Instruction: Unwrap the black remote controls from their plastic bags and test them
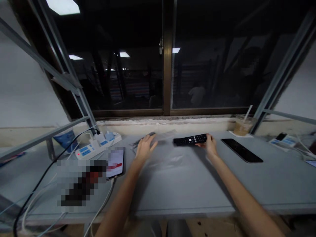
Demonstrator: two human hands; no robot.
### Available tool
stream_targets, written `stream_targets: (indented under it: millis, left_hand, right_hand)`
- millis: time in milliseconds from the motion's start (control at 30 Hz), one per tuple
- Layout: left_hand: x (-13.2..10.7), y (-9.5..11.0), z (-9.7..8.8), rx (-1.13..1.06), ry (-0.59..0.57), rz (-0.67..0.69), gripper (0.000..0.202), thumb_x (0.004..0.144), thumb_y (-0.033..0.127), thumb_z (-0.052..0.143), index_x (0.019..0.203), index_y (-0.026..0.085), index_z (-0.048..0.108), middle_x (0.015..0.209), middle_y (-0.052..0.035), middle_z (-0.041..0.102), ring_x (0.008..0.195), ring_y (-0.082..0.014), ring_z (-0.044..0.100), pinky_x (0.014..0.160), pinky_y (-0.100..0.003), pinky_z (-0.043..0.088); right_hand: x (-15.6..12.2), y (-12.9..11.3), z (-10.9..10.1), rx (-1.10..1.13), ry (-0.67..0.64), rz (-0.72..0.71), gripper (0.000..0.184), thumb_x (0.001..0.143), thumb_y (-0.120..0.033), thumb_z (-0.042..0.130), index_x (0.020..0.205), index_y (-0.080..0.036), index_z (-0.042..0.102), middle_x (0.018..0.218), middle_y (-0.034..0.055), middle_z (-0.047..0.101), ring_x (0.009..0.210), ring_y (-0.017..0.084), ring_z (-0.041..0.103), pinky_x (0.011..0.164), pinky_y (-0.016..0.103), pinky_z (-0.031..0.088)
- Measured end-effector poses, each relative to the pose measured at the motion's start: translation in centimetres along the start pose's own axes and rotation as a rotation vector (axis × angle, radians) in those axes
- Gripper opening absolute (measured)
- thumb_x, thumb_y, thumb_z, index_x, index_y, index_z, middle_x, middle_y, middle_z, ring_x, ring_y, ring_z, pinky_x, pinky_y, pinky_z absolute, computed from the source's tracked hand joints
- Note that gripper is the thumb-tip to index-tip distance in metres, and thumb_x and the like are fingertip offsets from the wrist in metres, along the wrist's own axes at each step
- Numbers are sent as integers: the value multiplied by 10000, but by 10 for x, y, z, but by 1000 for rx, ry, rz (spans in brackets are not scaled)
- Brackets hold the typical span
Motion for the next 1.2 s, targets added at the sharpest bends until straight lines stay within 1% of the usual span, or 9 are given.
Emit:
stream_targets:
  millis: [167,267,367,500,600,733,900,1067,1200]
  left_hand:
    - [-3,5,-16,-131,63,-88,418,912,377,341,1311,272,407,1217,-39,550,1117,-210,518,873,-327,443]
    - [-3,23,-11,-133,-44,33,399,889,330,391,1279,270,452,1174,-28,566,1079,-191,534,862,-310,445]
    - [-6,38,-1,-131,-177,137,295,845,276,459,1105,241,593,1061,-28,598,1017,-178,549,919,-333,407]
    - [-16,50,15,-187,-307,207,305,792,440,554,1007,237,625,1044,-37,592,1012,-198,530,968,-386,364]
    - [-25,58,30,-201,-408,271,480,701,556,616,1076,258,589,1084,-46,572,1041,-221,505,934,-380,391]
    - [-33,62,48,-131,-536,277,390,730,447,626,1066,256,577,1049,-42,560,1050,-230,492,916,-381,383]
    - [-31,58,51,-98,-562,264,290,774,304,578,1059,252,582,1056,-43,539,1052,-218,481,919,-358,366]
    - [-29,50,54,-69,-530,248,271,808,292,541,1071,238,577,1064,-46,529,1058,-210,476,915,-354,365]
    - [-30,53,59,-50,-495,260,314,857,382,481,1128,241,549,1096,-53,535,1068,-212,473,921,-367,356]
  right_hand:
    - [-6,7,12,-111,-141,35,252,872,-313,333,1050,-220,485,797,27,636,431,127,596,386,226,445]
    - [-12,7,17,-151,-201,74,265,882,-310,319,1077,-223,477,868,46,642,467,128,615,401,226,462]
    - [-15,5,18,-232,-240,74,260,848,-314,430,1085,-217,472,930,57,641,494,118,617,400,211,462]
    - [-14,9,17,-429,-375,21,512,603,-274,733,1057,-176,519,720,17,647,478,117,576,386,204,443]
    - [-9,14,12,-590,-449,-93,543,510,-245,771,1005,-170,561,493,-61,564,380,105,487,337,206,371]
    - [-3,14,7,-857,-416,-260,451,545,-274,736,960,-164,599,407,-85,507,327,103,436,344,222,315]
    - [-2,10,5,-1132,-317,-314,480,586,-379,726,1001,-167,612,473,-36,562,437,156,541,446,257,356]
    - [-8,1,2,-1321,-181,-417,535,596,-480,708,1040,-194,622,830,91,654,634,210,608,496,276,375]
    - [-23,-16,11,-1299,-128,-589,451,621,-418,702,1024,-224,647,973,102,622,658,196,600,521,276,382]
Point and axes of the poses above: each hand's wrist, its own x-axis towards the middle knuckle, its own z-axis out of the palm, y = z × x, the point moved 6 cm from there along x, towards the middle knuckle
